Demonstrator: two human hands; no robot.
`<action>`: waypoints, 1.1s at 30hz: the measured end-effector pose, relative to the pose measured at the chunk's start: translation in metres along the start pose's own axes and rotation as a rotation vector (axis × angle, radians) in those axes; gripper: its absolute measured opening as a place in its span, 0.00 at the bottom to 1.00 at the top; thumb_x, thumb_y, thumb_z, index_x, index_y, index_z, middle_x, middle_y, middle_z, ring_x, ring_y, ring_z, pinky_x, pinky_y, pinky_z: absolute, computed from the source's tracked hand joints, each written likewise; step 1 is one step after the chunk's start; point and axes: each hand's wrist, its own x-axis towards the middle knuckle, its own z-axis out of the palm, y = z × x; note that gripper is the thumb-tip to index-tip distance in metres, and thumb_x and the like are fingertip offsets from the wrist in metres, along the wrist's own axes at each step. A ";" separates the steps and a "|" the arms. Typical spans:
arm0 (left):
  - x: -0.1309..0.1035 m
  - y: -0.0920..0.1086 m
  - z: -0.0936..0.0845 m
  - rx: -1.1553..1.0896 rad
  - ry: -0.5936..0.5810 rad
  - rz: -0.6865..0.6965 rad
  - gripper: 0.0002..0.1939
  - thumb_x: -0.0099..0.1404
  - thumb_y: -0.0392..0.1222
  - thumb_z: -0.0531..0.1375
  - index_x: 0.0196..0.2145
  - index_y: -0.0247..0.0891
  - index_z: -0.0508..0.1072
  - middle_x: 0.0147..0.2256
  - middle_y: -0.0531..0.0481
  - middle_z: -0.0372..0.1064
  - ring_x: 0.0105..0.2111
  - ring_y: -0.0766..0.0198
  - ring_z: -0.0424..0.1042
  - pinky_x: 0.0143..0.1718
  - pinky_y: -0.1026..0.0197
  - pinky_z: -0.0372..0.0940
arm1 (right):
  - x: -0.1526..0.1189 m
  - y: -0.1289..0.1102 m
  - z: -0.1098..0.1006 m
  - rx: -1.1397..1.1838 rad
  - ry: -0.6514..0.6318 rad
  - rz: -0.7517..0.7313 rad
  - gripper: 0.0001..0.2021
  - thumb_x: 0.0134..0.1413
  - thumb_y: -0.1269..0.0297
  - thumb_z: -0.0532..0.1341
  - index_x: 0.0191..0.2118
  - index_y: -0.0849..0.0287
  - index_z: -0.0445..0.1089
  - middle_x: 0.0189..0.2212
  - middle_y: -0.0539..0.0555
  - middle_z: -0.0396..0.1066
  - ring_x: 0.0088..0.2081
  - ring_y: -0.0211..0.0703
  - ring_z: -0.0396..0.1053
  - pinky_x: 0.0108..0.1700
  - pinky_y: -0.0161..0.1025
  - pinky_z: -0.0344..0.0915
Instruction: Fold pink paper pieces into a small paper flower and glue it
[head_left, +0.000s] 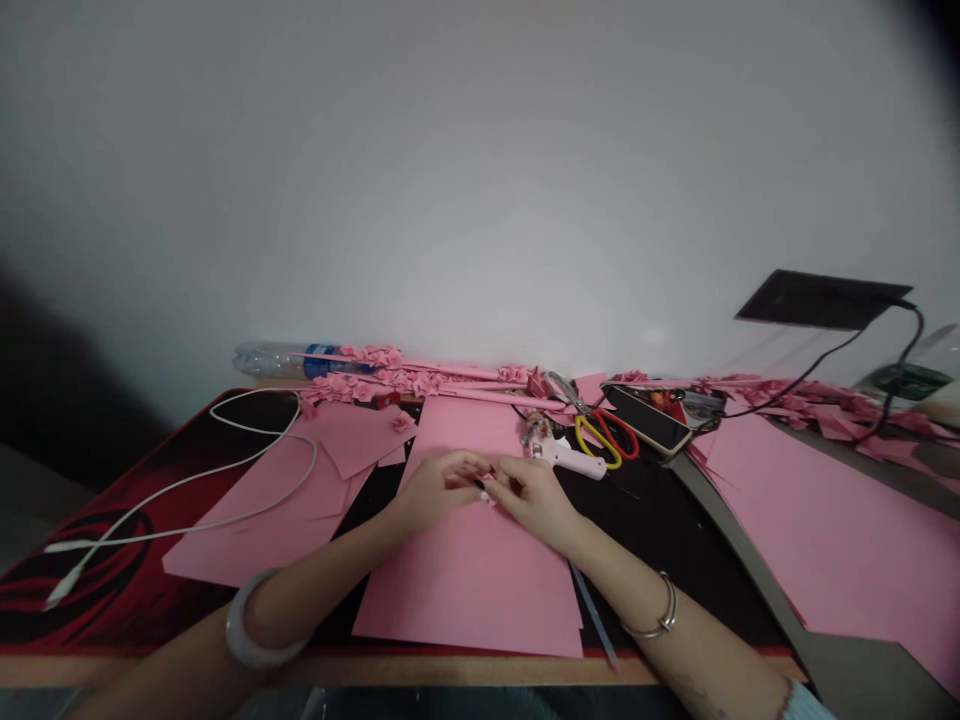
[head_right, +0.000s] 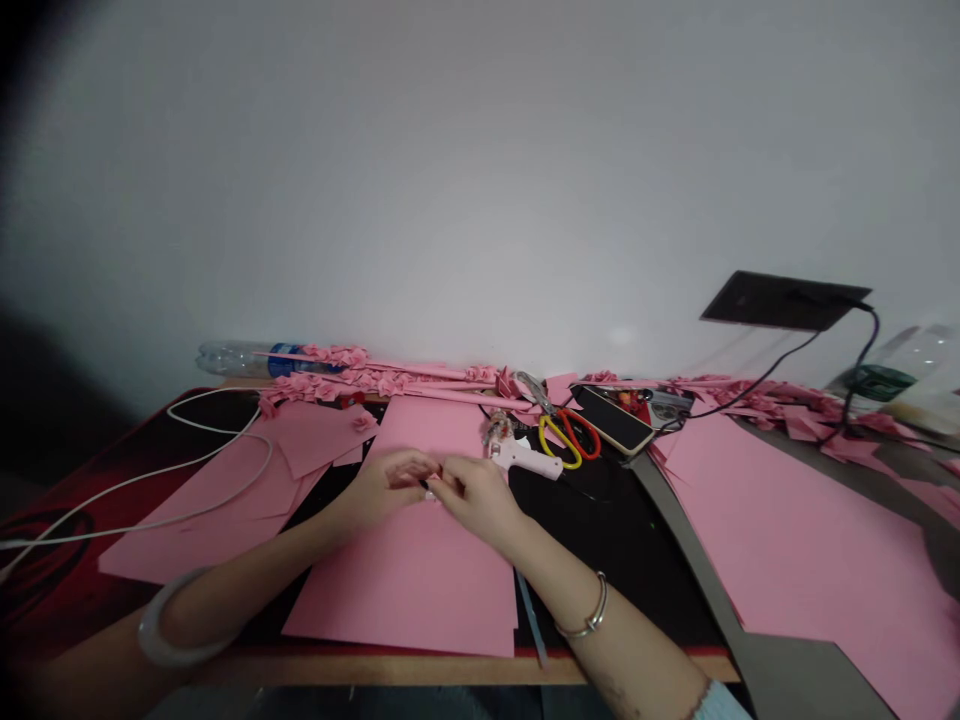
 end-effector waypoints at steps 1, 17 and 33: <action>0.000 0.001 -0.001 0.060 0.013 0.006 0.08 0.49 0.34 0.62 0.30 0.33 0.70 0.30 0.48 0.71 0.32 0.65 0.69 0.35 0.63 0.63 | 0.000 0.000 0.000 -0.003 0.002 0.013 0.15 0.51 0.65 0.56 0.18 0.60 0.54 0.14 0.44 0.52 0.18 0.30 0.49 0.23 0.30 0.46; 0.001 0.001 -0.003 -0.097 0.088 -0.091 0.13 0.53 0.46 0.61 0.32 0.34 0.68 0.29 0.49 0.71 0.33 0.63 0.72 0.35 0.61 0.67 | 0.000 0.005 0.001 0.182 0.046 0.068 0.05 0.57 0.68 0.50 0.36 0.59 0.61 0.24 0.49 0.66 0.25 0.35 0.63 0.29 0.31 0.58; -0.003 0.010 0.003 -0.088 0.014 -0.162 0.13 0.56 0.47 0.57 0.33 0.33 0.66 0.23 0.51 0.67 0.25 0.65 0.71 0.30 0.62 0.65 | 0.003 0.007 0.000 0.101 0.090 0.007 0.10 0.53 0.73 0.51 0.39 0.59 0.67 0.31 0.54 0.70 0.29 0.37 0.66 0.32 0.33 0.61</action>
